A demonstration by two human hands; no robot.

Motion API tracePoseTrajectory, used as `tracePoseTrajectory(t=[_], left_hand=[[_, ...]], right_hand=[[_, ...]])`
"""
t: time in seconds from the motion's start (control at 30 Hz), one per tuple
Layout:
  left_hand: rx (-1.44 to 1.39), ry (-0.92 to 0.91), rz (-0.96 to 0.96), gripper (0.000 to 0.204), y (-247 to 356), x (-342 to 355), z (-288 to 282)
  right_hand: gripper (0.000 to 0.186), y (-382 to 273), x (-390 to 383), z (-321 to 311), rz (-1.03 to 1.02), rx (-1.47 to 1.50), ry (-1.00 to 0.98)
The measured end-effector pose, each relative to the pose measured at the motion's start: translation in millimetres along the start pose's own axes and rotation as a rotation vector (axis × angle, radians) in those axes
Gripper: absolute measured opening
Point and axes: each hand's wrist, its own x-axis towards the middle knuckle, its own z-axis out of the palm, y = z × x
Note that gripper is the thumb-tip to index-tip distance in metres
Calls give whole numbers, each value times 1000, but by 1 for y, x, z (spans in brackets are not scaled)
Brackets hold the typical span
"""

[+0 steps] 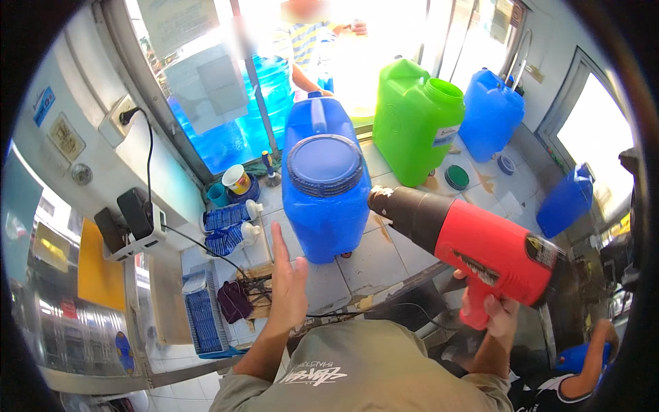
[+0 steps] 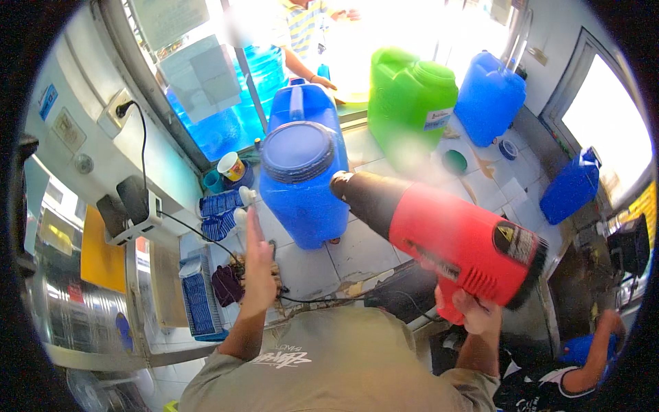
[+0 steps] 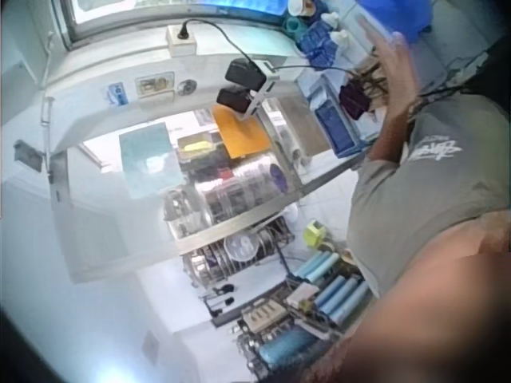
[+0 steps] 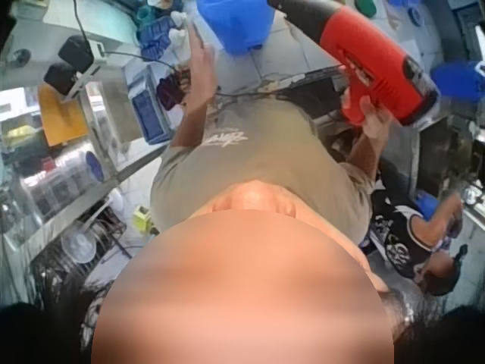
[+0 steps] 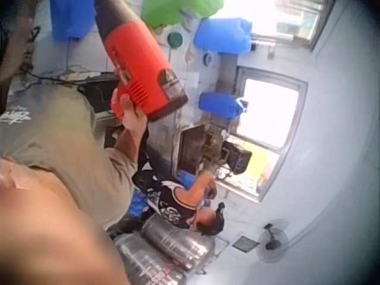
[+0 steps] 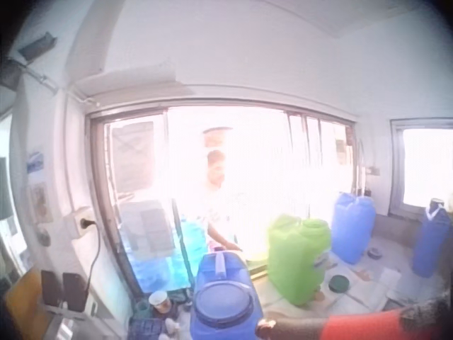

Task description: The person uses a red heat gun to warm the rims of large plastic jerrycans, then presses lids onto the openings to seal them. They handle several blue and green containers, wipe the tiled counter with a cloth, and move sealed units aside. A coworker is visible in the background handling other containers.

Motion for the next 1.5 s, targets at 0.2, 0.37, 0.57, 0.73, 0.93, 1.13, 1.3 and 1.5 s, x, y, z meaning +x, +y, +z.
tracePoseTrajectory(t=[0.2, 0.37, 0.57, 0.73, 0.93, 1.13, 1.3, 1.5], left_hand=[[742, -256, -253, 61, -99, -68, -23], [799, -261, -115, 32, -165, -136, -48], [580, -76, -12, 15, -151, -162, -73], [462, 90, 84, 23, -113, -205, -130], [906, 182, -5, 21, -116, -194, -218], [781, 429, -99, 24, -142, -74, -282], [811, 158, 90, 22, -192, 29, -247], [901, 226, -47, 22, -264, 113, -234]], right_hand=[[73, -62, 18, 19, 106, -56, 118], [71, -100, 79, 76, 82, 57, -28], [74, -61, 103, 123, 35, 210, -159], [55, 64, 93, 165, 296, -93, -962], [82, 236, 11, 255, 133, -356, -895], [84, 287, -9, 325, 3, -602, -691], [85, 282, -2, 332, -48, -681, -672], [80, 257, 8, 265, -20, -603, -646]])
